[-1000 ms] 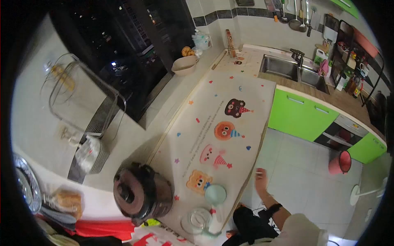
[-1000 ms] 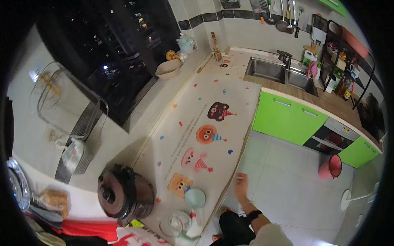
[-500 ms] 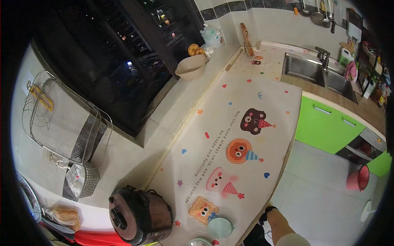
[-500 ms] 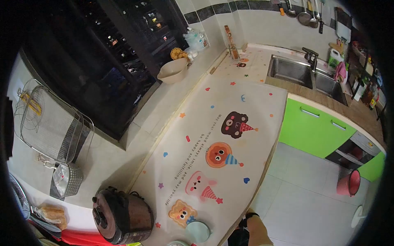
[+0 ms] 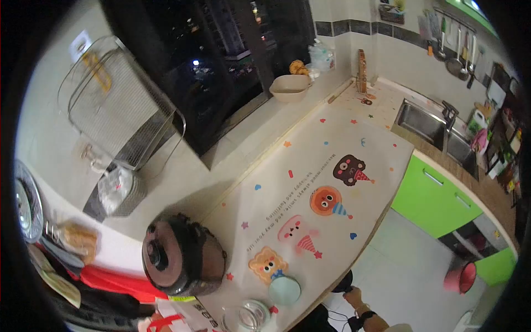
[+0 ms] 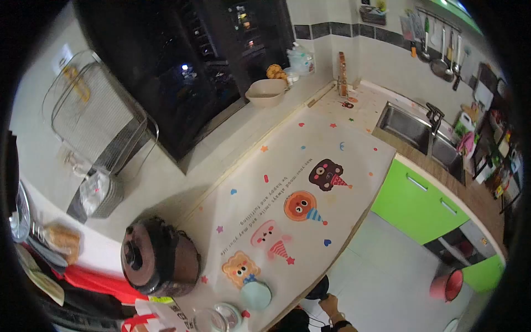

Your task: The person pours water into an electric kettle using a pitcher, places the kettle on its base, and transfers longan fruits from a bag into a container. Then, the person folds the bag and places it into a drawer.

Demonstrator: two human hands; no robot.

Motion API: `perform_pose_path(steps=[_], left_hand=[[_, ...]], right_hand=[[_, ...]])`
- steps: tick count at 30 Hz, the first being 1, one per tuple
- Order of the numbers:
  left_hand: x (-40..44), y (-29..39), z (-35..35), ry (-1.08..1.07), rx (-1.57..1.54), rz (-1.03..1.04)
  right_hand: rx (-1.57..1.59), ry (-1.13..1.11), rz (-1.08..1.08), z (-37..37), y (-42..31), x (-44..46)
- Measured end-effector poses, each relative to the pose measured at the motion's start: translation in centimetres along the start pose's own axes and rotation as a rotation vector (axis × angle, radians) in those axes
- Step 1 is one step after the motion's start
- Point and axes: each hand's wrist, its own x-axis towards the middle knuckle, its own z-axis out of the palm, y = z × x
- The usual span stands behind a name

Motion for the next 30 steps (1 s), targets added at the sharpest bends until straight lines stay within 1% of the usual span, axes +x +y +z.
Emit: perform_pose_path(steps=[1, 2, 3, 5, 6, 7, 9, 10, 11, 12, 13, 14, 15, 16, 17, 18, 19, 20, 21, 22, 24, 25, 26, 27, 30], left_hand=[[0.3, -0.3, 0.5, -0.009, -0.030, -0.015], [0.6, -0.4, 1.0, 0.043, 0.005, 0.069], [0.9, -0.7, 1.8, 0.091, 0.039, 0.153], [1.1, -2.5, 3.4, -0.146, -0.100, -0.031], [0.7, -2.8, 4.3, -0.151, -0.132, -0.068], [0.6, -2.5, 4.8, -0.156, -0.163, -0.108], [0.8, -2.0, 5.3, -0.105, -0.183, -0.063], [0.7, -1.9, 5.5, -0.081, -0.220, -0.051], [0.7, -1.9, 5.7, -0.048, -0.255, -0.027], [0.6, -2.0, 6.0, -0.048, -0.265, -0.041], [0.6, -2.0, 6.2, -0.040, -0.265, 0.004], [0.9, -2.2, 5.9, -0.032, -0.263, 0.054], [1.2, -2.5, 4.7, -0.037, -0.270, 0.054], [1.6, -2.3, 2.6, 0.051, -0.238, 0.104], [1.7, -2.0, 0.3, 0.137, -0.205, 0.155], [1.3, -2.1, -4.0, 0.250, -0.320, 0.112], [0.5, -2.6, -7.5, 0.356, -0.435, 0.069], [-0.5, -3.0, -10.9, 0.460, -0.469, 0.071], [-1.6, -3.7, -13.6, 0.561, -0.469, 0.128], [-3.1, -4.6, -16.4, 0.660, -0.466, 0.181], [-6.7, -6.2, -20.9, 0.837, -0.454, 0.293], [-8.6, -6.8, -22.8, 0.902, -0.450, 0.356], [-10.5, -7.4, -24.4, 0.963, -0.444, 0.406], [-12.3, -7.8, -25.7, 1.007, -0.441, 0.443], [-16.6, -8.7, -27.7, 1.099, -0.424, 0.461]], right_hand=[[-0.042, 0.063, 0.017, -1.1, 0.6, -1.2], [-0.061, 0.082, 0.075, -1.6, 1.6, -2.8], [-0.093, 0.073, 0.083, -2.5, 2.1, -4.4], [-0.151, 0.216, 0.048, -4.1, 3.3, -8.5], [-0.091, 0.206, 0.090, -5.1, 4.1, -10.2], [-0.132, 0.179, 0.096, -6.5, 4.9, -12.2], [-0.249, 0.252, -0.018, -9.0, 5.9, -15.7], [-0.098, 0.238, 0.082, -11.4, 3.3, -18.0], [-0.169, 0.260, 0.070, -12.8, 3.9, -19.2], [-0.146, 0.270, 0.085, -14.5, 3.5, -20.3], [-0.118, 0.286, 0.100, -16.6, 1.8, -22.0], [-0.097, 0.282, 0.089, -18.7, -2.7, -23.7], [-0.075, 0.279, 0.083, -20.4, -7.0, -25.6], [-0.215, 0.224, -0.014, -22.2, -7.6, -26.4], [-0.288, 0.248, -0.041, -23.4, -9.4, -27.2], [-0.356, 0.242, -0.085, -24.7, -14.0, -28.7], [-0.494, 0.356, -0.323, -25.2, -15.6, -29.6], [-0.376, 0.162, -0.109, -26.4, -18.7, -30.2], [-0.422, 0.143, -0.218, -27.1, -18.7, -30.2], [-0.474, 0.148, -0.259, -27.1, -22.9, -31.1], [-0.442, 0.132, -0.269, -27.0, -26.9, -31.8], [-0.500, 0.159, -0.359, -26.8, -27.7, -31.6], [-0.447, 0.168, -0.361, -26.3, -29.5, -32.0], [-0.461, 0.169, -0.362, -26.1, -29.7, -31.9], [-0.311, 0.047, -0.397, -24.5, -31.6, -31.0]])
